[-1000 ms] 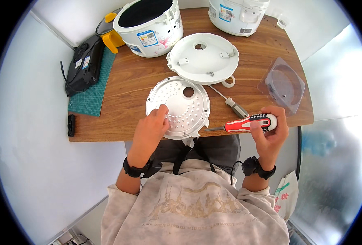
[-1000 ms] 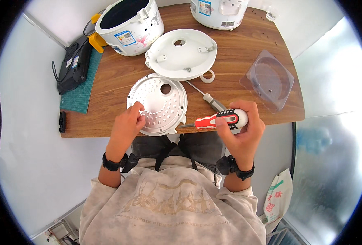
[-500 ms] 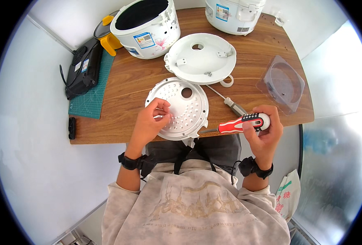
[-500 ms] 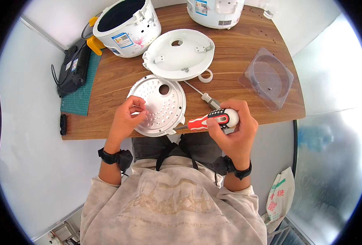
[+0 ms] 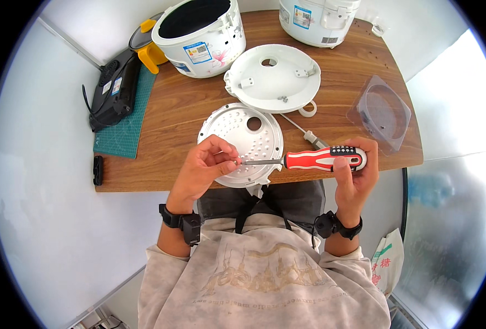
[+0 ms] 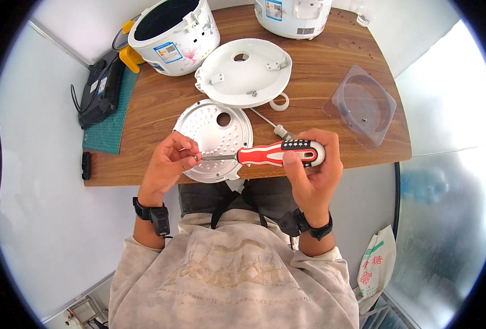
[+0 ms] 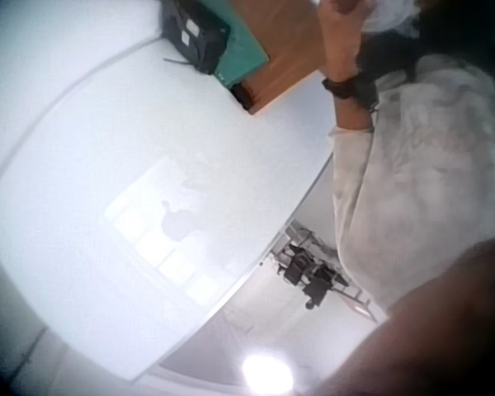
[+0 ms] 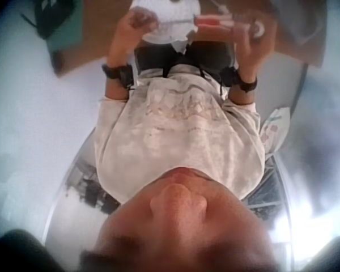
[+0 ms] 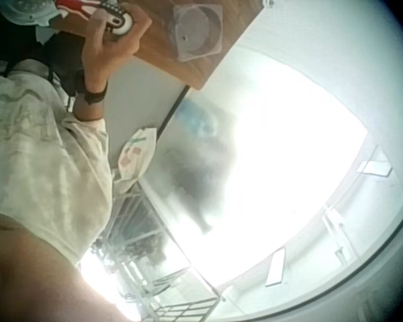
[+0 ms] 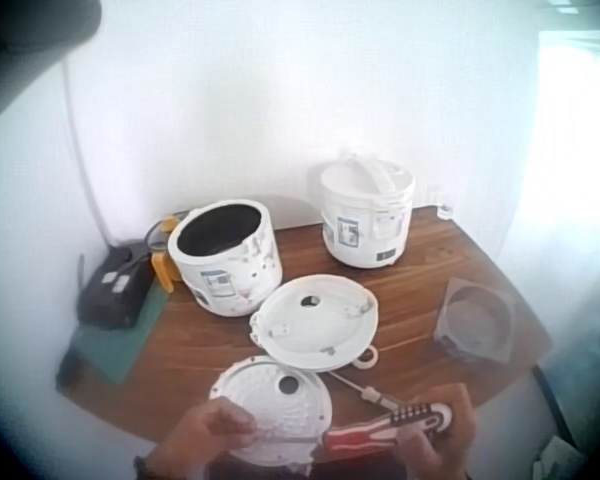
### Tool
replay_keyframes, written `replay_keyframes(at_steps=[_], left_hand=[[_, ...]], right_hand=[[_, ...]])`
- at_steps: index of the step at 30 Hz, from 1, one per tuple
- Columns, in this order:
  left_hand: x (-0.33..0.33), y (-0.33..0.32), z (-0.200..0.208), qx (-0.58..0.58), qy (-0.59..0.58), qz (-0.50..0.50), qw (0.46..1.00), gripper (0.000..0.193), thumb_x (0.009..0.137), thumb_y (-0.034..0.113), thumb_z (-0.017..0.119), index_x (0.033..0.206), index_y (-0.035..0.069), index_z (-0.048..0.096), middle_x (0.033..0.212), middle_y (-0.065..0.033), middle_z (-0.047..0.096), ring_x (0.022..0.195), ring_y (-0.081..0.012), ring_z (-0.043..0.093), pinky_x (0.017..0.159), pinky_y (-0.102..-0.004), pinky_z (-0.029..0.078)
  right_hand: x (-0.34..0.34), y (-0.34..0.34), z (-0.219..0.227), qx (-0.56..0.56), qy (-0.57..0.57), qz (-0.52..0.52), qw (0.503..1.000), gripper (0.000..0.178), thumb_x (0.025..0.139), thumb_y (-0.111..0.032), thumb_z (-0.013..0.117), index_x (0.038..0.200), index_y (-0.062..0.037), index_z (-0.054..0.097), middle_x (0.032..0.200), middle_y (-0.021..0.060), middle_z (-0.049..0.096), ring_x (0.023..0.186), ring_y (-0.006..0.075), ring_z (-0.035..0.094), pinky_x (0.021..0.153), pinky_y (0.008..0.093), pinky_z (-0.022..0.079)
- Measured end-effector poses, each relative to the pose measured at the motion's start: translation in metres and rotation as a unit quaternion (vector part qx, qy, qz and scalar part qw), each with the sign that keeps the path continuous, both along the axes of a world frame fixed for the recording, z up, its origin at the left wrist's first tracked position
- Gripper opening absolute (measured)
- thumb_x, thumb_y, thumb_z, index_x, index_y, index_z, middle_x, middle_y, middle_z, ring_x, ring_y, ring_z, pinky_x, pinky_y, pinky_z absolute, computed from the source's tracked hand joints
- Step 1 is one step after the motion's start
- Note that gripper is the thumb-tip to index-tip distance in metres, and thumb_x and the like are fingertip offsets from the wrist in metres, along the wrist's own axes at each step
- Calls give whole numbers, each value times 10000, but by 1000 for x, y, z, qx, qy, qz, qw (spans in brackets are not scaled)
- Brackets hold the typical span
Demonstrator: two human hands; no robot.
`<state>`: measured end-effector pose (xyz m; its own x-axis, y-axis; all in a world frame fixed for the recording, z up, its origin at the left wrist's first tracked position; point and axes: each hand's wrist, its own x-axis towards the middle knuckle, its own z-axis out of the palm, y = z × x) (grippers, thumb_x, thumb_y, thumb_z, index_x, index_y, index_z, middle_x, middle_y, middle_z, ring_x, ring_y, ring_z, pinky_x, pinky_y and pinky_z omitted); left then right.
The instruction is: The person uses a screwdriver to remove screws from a white plastic lid and then reattaches small plastic components to the lid. They handle the lid, screws, and small plastic parts on a wooden table.
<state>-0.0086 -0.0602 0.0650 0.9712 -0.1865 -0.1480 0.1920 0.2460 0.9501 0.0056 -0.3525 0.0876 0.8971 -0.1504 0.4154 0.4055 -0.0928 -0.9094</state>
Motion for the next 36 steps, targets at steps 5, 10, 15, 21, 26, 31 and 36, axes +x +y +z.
replay_keyframes(at_steps=[5, 10, 15, 21, 26, 31, 36], left_hand=[[0, 0, -4, -6, -13, -7, 1000, 281, 827, -76, 749, 957, 85, 559, 995, -39, 609, 965, -154, 626, 848, -298, 548], [0, -4, -2, 3, -16, -5, 1000, 293, 819, -89, 747, 951, 85, 552, 1003, -37, 601, 973, -153, 620, 858, -299, 552], [0, -3, -3, -26, 0, -2, 1000, 298, 818, -77, 756, 954, 83, 545, 1008, -39, 600, 969, -151, 625, 858, -303, 564], [-1, 0, 1, -49, -1, 5, 999, 270, 844, -8, 769, 958, 77, 540, 1012, -54, 622, 927, -139, 639, 856, -299, 581], [-2, 2, -1, -78, 27, 9, 997, 206, 896, 38, 733, 956, 77, 539, 1009, -57, 637, 883, -143, 679, 815, -272, 600], [-1, 1, 1, -74, 40, 21, 996, 160, 932, 70, 700, 952, 81, 542, 1013, -55, 652, 874, -133, 693, 803, -254, 607], [-2, -2, 5, -72, 53, 21, 996, 123, 946, 69, 685, 957, 74, 563, 1021, -60, 667, 875, -125, 689, 803, -254, 607]], right_hand=[[-1, -1, 0, -4, -6, 2, 1000, 283, 867, -109, 719, 1070, 1, 555, 920, 71, 656, 803, 88, 588, 729, 221, 490], [-3, -1, -2, 16, -21, -4, 1000, 298, 868, -108, 722, 1084, 5, 550, 943, 84, 663, 830, 98, 598, 759, 235, 497], [-4, 1, 0, 7, -5, 18, 1000, 306, 868, -110, 725, 1085, 6, 544, 965, 101, 669, 854, 119, 612, 790, 253, 503], [-5, 0, 0, -4, -10, 30, 999, 301, 863, -83, 709, 1091, 8, 535, 982, 132, 682, 878, 142, 635, 816, 266, 512], [-4, -1, -3, 5, -17, 46, 999, 313, 857, -55, 683, 1112, 8, 513, 1005, 160, 687, 885, 155, 643, 827, 274, 514], [-4, 0, -3, 9, -30, 58, 998, 316, 857, -48, 674, 1116, 4, 501, 1009, 170, 685, 887, 162, 644, 831, 282, 514], [-6, -4, -3, 17, -28, 74, 997, 328, 856, -48, 676, 1124, -2, 492, 1031, 183, 677, 895, 168, 646, 838, 288, 513]])
